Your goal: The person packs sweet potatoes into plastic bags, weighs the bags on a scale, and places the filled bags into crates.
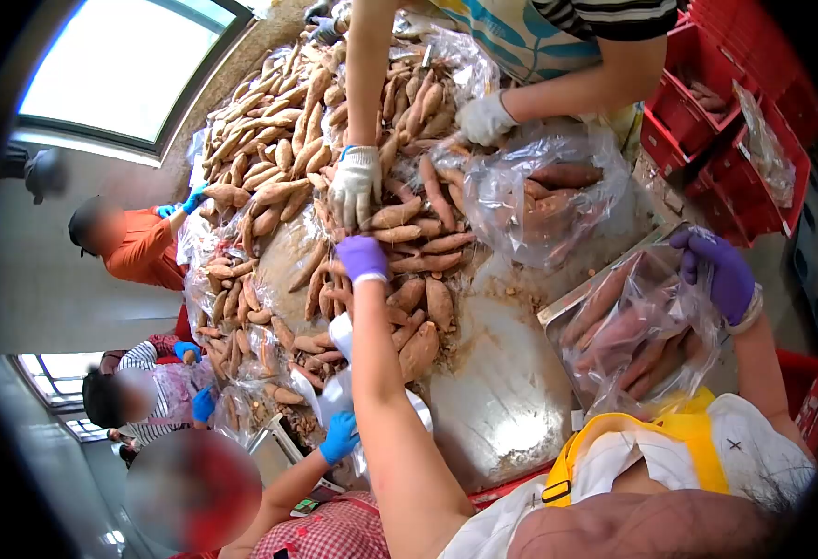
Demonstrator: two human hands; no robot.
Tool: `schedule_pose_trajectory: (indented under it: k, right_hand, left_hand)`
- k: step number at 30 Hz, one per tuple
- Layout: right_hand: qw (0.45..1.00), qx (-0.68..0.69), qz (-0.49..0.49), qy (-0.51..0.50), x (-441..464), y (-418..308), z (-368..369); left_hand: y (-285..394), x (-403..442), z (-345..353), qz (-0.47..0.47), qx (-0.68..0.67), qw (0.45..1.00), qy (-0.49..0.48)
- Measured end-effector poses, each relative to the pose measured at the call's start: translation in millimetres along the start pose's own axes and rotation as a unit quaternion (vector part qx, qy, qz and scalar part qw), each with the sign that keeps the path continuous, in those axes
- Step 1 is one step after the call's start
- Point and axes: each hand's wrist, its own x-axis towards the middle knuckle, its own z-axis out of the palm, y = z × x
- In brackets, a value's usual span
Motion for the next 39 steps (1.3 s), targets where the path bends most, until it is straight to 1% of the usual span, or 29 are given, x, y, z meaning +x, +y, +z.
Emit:
schedule_pose_trajectory:
  k: [1,3,4,5,7,8,9,11,13,15,16,17,18,19,20,21,23,25,27,29,30,31,33,34,35,36,37,38,39]
  right_hand:
    - [1.0,-0.003,-0.009,-0.002,0,-3,0]
    - [1.0,-0.014,-0.01,0.018,-5,-5,1]
    - [1.0,-0.016,-0.006,0.021,-9,-4,1]
    - [1.0,-0.014,-0.007,0.026,-9,-4,0]
    - [0.999,-0.012,-0.011,0.032,-7,-1,0]
    - [1.0,-0.005,-0.009,0.03,-7,1,-2]
    - [1.0,0.004,-0.008,0.026,-8,2,-1]
    - [1.0,-0.015,-0.008,0.023,-10,-1,6]
    - [0.999,-0.033,-0.009,0.022,-15,-5,8]
    - [0.995,-0.094,-0.028,0.01,-20,-13,1]
    - [0.988,-0.142,-0.008,0.05,-27,-23,-1]
    - [0.989,-0.141,-0.007,0.048,-33,-29,-15]
    - [0.949,-0.306,0.015,0.074,-38,-33,-39]
    - [0.881,-0.463,0.035,0.095,-42,-41,-52]
    - [0.781,-0.611,0.011,0.131,-48,-55,-51]
    - [0.656,-0.737,-0.018,0.163,-53,-68,-48]
    - [0.629,-0.677,-0.226,0.308,-54,-82,-27]
    - [0.687,-0.535,-0.412,0.268,-50,-101,28]
    - [0.814,-0.382,-0.427,0.098,-53,-91,87]
    - [0.808,-0.423,-0.381,-0.152,-35,-68,135]
    - [0.794,-0.427,-0.337,-0.271,-26,-56,159]
    - [0.805,-0.414,-0.31,-0.29,-19,-29,184]
    - [0.753,-0.407,-0.458,-0.24,-1,43,219]
    - [0.753,-0.404,-0.459,-0.242,-1,63,233]
    - [0.778,-0.397,-0.401,-0.276,-3,79,246]
    - [0.798,-0.388,-0.34,-0.311,-6,90,256]
    - [0.797,-0.384,-0.339,-0.319,-9,99,262]
    - [0.827,-0.344,-0.242,-0.373,-13,107,268]
    - [0.843,-0.301,-0.14,-0.422,-17,115,274]
  left_hand:
    - [12,-7,8,0.048,0.051,0.994,0.078]
    - [20,-14,18,0.155,-0.072,0.976,0.133]
    - [23,-19,25,0.168,-0.149,0.962,0.156]
    - [26,-20,32,0.168,-0.152,0.962,0.154]
    - [31,-12,41,0.254,-0.17,0.941,0.146]
    - [31,-13,26,0.251,-0.162,0.949,0.101]
    - [29,-7,27,0.249,-0.163,0.949,0.102]
    - [21,7,26,0.332,-0.166,0.926,0.065]
    - [16,4,13,0.331,-0.175,0.926,0.048]
    - [14,-3,-5,0.312,-0.181,0.932,0.044]
    - [6,-15,-18,0.267,-0.258,0.914,0.162]
    - [-4,-16,-17,0.218,-0.385,0.859,0.258]
    - [-16,-26,-35,0.154,-0.455,0.817,0.32]
    - [-28,-34,-31,0.06,-0.629,0.703,0.326]
    - [-49,-46,-47,0.031,-0.586,0.718,0.375]
    - [-61,-64,-62,-0.049,-0.58,0.717,0.384]
    - [-80,-88,-74,-0.086,-0.643,0.654,0.389]
    - [-79,-113,-103,-0.102,-0.65,0.644,0.39]
    - [-77,-135,-121,-0.114,-0.661,0.635,0.384]
    - [-73,-153,-131,-0.109,-0.563,0.706,0.415]
    - [-64,-168,-152,-0.148,-0.563,0.709,0.399]
    - [-60,-182,-167,-0.147,-0.563,0.709,0.398]
    - [-56,-204,-185,-0.163,-0.491,0.754,0.406]
    - [-52,-208,-186,-0.141,-0.549,0.687,0.455]
    - [-48,-217,-192,-0.144,-0.545,0.689,0.456]
    - [-45,-228,-205,-0.182,-0.616,0.638,0.425]
    - [-43,-240,-215,-0.221,-0.68,0.58,0.39]
    - [-42,-251,-222,-0.256,-0.679,0.591,0.352]
    - [-46,-261,-223,-0.311,-0.703,0.582,0.268]
